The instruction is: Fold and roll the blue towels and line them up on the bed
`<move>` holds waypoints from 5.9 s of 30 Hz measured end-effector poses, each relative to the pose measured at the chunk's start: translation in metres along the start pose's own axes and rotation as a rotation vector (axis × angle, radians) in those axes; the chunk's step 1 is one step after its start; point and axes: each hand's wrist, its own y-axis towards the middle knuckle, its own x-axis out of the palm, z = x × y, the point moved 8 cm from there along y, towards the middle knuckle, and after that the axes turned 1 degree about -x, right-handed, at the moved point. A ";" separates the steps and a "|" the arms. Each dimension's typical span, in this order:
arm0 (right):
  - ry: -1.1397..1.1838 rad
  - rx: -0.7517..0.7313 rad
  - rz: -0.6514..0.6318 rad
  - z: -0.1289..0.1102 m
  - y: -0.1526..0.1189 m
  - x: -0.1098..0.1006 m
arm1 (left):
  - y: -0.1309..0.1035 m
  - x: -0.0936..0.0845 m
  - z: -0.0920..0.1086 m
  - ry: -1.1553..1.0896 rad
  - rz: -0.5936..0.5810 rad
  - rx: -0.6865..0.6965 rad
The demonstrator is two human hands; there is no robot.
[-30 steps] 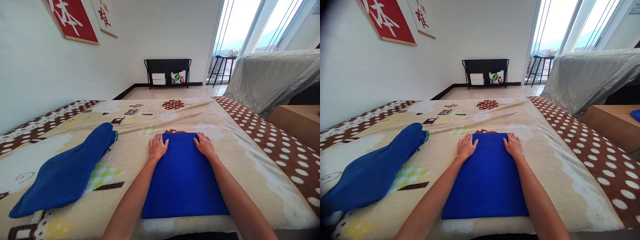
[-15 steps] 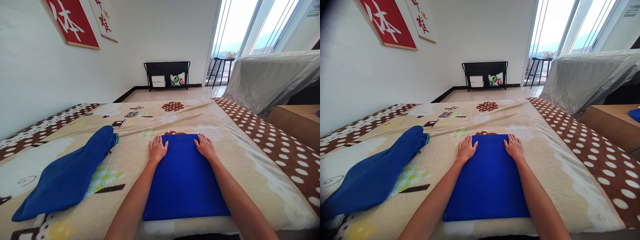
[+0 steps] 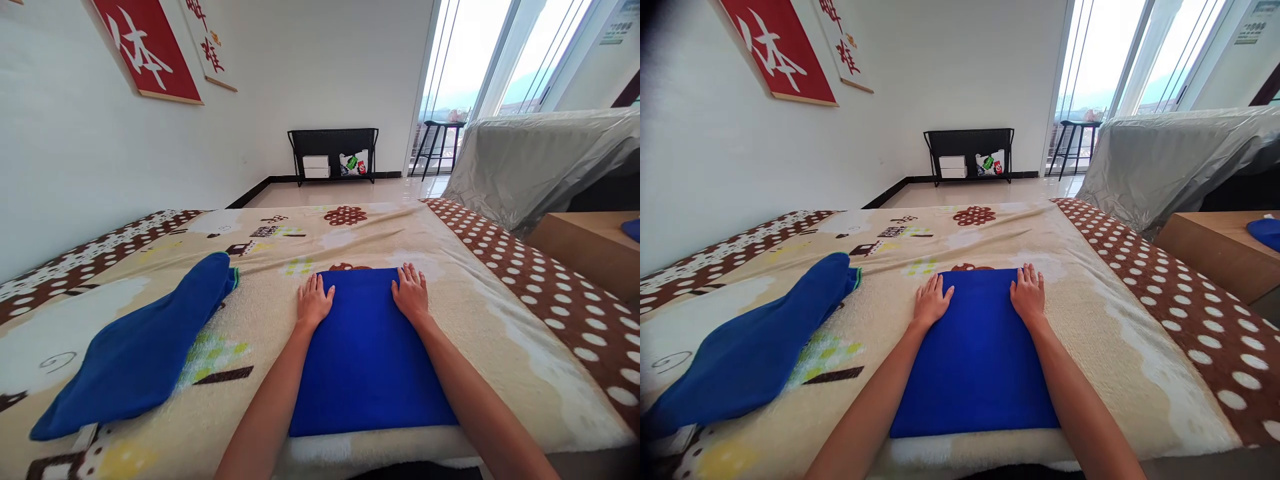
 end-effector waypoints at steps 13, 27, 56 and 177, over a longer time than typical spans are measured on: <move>0.143 -0.391 -0.095 -0.052 -0.061 -0.020 | -0.086 -0.030 0.052 0.033 -0.036 0.360; 0.308 -0.658 -0.302 -0.073 -0.191 -0.083 | -0.211 -0.056 0.049 -0.110 -0.141 0.821; 0.419 -0.521 -0.051 0.056 -0.241 -0.091 | -0.263 -0.078 -0.044 -0.494 0.270 0.810; 0.176 -0.444 0.578 0.042 -0.272 -0.092 | -0.291 -0.063 -0.035 -0.252 0.847 0.551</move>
